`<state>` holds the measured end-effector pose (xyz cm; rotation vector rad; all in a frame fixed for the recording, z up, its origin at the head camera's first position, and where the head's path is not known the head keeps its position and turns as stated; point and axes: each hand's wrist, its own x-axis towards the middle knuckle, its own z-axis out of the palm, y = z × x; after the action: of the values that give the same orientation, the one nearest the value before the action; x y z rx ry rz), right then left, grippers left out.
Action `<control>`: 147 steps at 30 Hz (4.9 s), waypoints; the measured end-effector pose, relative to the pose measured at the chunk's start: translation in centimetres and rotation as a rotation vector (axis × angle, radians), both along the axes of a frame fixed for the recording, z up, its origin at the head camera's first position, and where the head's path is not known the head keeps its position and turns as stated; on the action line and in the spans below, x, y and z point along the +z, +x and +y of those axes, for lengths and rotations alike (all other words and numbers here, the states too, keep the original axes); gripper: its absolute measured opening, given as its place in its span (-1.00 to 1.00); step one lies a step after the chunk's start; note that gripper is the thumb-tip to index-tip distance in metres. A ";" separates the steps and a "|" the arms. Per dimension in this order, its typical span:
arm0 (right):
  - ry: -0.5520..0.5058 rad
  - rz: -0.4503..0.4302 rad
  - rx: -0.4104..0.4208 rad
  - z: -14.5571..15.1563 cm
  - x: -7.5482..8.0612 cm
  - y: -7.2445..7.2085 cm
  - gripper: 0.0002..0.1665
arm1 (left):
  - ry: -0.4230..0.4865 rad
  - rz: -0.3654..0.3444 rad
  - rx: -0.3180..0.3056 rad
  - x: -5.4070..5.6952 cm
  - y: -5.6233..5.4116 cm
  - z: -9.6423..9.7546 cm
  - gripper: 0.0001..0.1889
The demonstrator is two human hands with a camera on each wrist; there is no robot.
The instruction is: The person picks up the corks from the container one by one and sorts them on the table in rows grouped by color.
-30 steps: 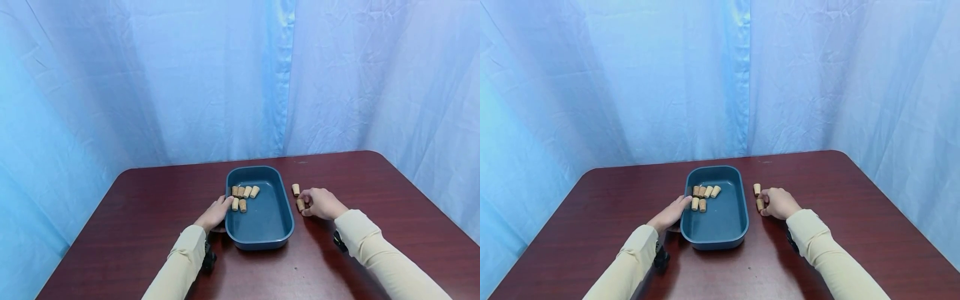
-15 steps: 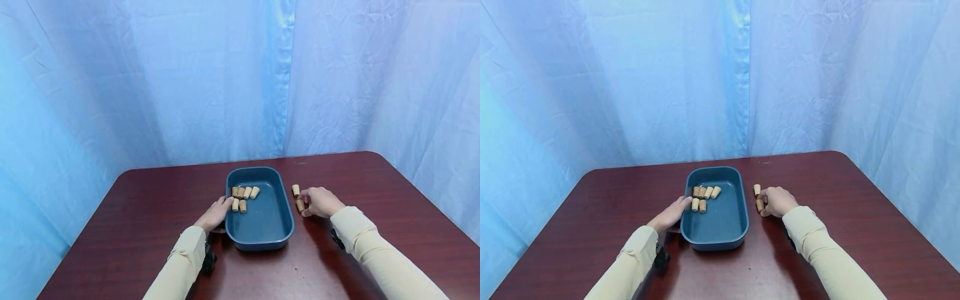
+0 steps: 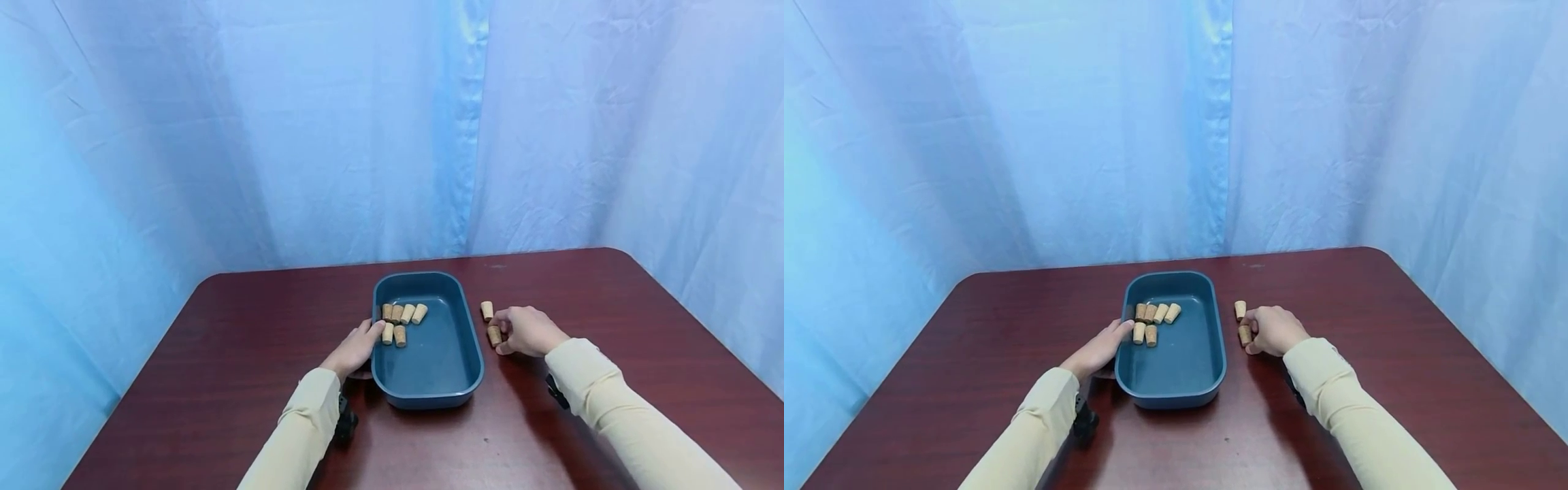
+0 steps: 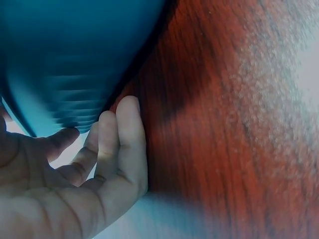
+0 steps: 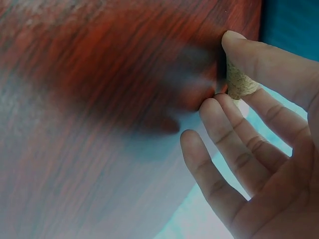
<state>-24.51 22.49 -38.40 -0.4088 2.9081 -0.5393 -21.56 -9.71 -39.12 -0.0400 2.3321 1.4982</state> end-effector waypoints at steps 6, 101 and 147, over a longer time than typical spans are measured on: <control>0.002 0.020 0.016 0.0 -0.2 -0.1 -0.66 | -0.003 -0.006 -0.002 -0.1 -0.3 -0.1 -0.32; -0.490 -0.060 0.079 -7.7 5.9 -0.5 -0.53 | -0.005 -0.030 0.026 -0.2 -0.3 0.4 -0.32; -0.393 -0.223 0.014 -13.4 2.7 -1.2 -0.60 | -0.023 -0.010 0.020 -0.1 -0.1 0.4 -0.33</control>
<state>-25.74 9.11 -35.74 -0.3864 2.5788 -1.0844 -21.62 -9.31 -39.20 -0.0774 2.3477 1.4773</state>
